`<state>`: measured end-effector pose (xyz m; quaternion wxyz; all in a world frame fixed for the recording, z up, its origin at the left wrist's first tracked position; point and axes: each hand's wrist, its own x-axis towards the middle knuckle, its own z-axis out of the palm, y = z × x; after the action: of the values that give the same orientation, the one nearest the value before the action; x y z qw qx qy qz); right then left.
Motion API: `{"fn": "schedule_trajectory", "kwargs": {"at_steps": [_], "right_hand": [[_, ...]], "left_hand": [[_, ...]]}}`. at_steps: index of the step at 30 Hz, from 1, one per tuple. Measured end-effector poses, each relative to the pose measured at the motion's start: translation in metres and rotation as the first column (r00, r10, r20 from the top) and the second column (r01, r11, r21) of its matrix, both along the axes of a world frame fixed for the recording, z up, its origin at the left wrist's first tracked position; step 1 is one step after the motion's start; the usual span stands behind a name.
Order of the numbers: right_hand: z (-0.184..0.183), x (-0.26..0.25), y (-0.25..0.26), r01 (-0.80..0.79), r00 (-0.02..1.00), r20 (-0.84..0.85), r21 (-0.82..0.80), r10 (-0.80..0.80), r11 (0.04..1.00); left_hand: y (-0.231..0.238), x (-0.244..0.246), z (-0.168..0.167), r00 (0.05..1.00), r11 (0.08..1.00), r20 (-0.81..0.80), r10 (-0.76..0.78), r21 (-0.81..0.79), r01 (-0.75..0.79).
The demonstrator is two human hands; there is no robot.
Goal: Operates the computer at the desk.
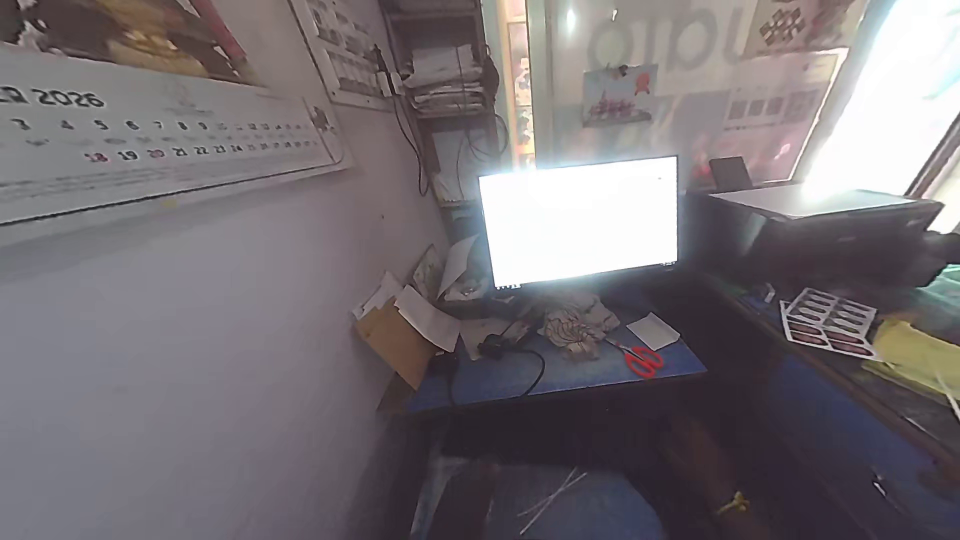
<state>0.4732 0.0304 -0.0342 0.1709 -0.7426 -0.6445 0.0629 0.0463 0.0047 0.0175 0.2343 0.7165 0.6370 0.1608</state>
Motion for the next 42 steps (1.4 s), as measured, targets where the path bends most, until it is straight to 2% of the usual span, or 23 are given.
{"fn": "schedule_trajectory", "kwargs": {"at_steps": [2,5,8,10,13,15,17,24,29,35,38,42], "right_hand": [[0.0,-0.002,0.0,-0.015,1.0,0.001,0.059,0.015,0.998],[0.0,-0.002,-0.002,-0.013,1.0,0.001,0.084,0.013,0.996],[-0.006,0.0,-0.002,-0.013,1.0,0.017,0.082,0.012,0.997],[-0.014,0.003,0.003,-0.021,0.999,0.049,0.117,0.016,0.993],[-0.014,0.003,0.006,-0.009,0.997,0.072,0.074,0.004,0.997],[-0.02,0.004,0.006,-0.018,0.994,0.109,0.109,0.006,0.994],[-0.016,0.003,0.003,-0.026,0.996,0.086,0.104,0.017,0.994],[-0.012,-0.002,-0.004,-0.055,0.997,0.07,0.183,0.043,0.982],[0.0,-0.006,-0.009,-0.036,0.998,0.054,0.122,0.03,0.992],[-0.006,0.001,-0.004,-0.035,0.998,0.049,0.06,0.032,0.998],[-0.01,0.004,-0.001,-0.05,0.998,0.041,0.093,0.046,0.994],[-0.015,0.006,-0.001,-0.081,0.996,0.043,0.145,0.075,0.986]], "left_hand": [[0.002,-0.019,-0.028,0.997,0.996,-0.03,0.066,0.054,-0.064],[0.004,-0.032,-0.052,0.981,0.99,-0.135,0.139,0.005,-0.14],[0.004,-0.034,-0.065,0.985,0.986,-0.11,0.129,0.121,-0.116],[0.001,-0.028,-0.057,0.983,0.988,-0.131,0.128,0.109,-0.114],[0.002,-0.016,-0.028,0.972,0.988,-0.203,0.117,-0.073,-0.135],[0.009,-0.022,-0.058,0.956,0.984,-0.235,0.178,0.024,-0.177],[0.012,-0.027,-0.075,0.959,0.978,-0.195,0.206,0.077,-0.194],[0.015,-0.027,-0.07,0.963,0.986,-0.214,0.166,0.062,-0.156],[0.01,-0.024,-0.075,0.962,0.967,-0.199,0.187,0.208,-0.145],[0.014,-0.021,-0.071,0.936,0.984,-0.305,0.174,0.095,-0.152],[0.019,-0.019,-0.065,0.933,0.98,-0.304,0.193,0.006,-0.2],[0.019,-0.019,-0.065,0.927,0.974,-0.308,0.212,-0.007,-0.225]]}}
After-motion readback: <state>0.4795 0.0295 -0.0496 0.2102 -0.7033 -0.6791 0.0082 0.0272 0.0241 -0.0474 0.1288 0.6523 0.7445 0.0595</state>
